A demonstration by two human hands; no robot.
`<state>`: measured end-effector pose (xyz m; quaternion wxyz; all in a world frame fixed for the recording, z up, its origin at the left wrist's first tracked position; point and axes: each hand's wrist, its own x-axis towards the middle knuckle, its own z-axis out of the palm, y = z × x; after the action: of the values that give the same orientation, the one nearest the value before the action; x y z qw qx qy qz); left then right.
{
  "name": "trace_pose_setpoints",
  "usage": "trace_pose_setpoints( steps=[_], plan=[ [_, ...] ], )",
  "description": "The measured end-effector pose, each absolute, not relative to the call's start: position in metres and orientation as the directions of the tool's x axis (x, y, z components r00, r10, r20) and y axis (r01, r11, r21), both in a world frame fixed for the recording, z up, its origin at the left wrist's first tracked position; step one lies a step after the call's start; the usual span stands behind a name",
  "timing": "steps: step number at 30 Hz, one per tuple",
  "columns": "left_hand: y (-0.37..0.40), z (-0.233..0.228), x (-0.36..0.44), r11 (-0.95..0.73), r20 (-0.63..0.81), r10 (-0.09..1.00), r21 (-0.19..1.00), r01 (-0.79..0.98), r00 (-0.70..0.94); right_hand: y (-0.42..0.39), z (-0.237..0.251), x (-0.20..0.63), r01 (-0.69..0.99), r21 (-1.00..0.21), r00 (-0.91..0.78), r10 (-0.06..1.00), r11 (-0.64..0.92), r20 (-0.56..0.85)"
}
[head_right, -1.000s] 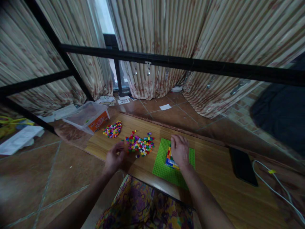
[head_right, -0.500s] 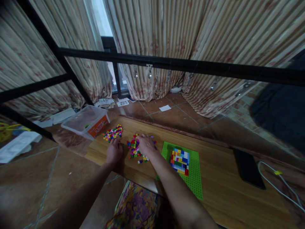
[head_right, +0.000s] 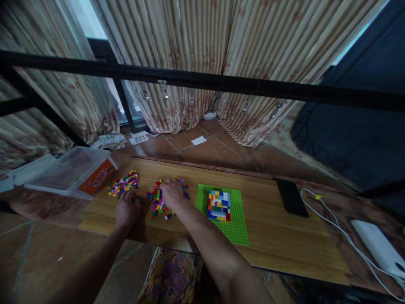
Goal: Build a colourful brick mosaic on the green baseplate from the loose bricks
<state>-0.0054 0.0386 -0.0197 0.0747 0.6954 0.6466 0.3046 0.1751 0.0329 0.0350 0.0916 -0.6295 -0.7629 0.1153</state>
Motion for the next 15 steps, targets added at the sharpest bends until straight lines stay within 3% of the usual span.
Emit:
trace_pose_setpoints(
  steps=[4,9,12,15],
  plan=[
    [0.042,-0.018,-0.010,-0.160,0.358,0.932,0.547,0.822,-0.057,0.014,0.048,0.181,0.923,-0.340,-0.147,0.982,0.179,0.118],
    [0.022,-0.006,-0.005,-0.211,0.439,0.881,0.697,0.685,-0.175,-0.046,0.048,0.199,0.781,-0.599,0.050,0.939,0.175,0.340],
    [-0.023,0.008,0.023,-0.128,0.220,0.961,0.894,0.428,-0.171,-0.089,0.038,0.210,0.736,-0.654,0.081,0.936,0.175,0.342],
    [-0.072,0.021,0.061,0.061,-0.089,0.982,0.984,0.166,0.169,-0.123,0.031,0.214,0.722,-0.675,0.103,0.941,0.153,0.323]
  ],
)
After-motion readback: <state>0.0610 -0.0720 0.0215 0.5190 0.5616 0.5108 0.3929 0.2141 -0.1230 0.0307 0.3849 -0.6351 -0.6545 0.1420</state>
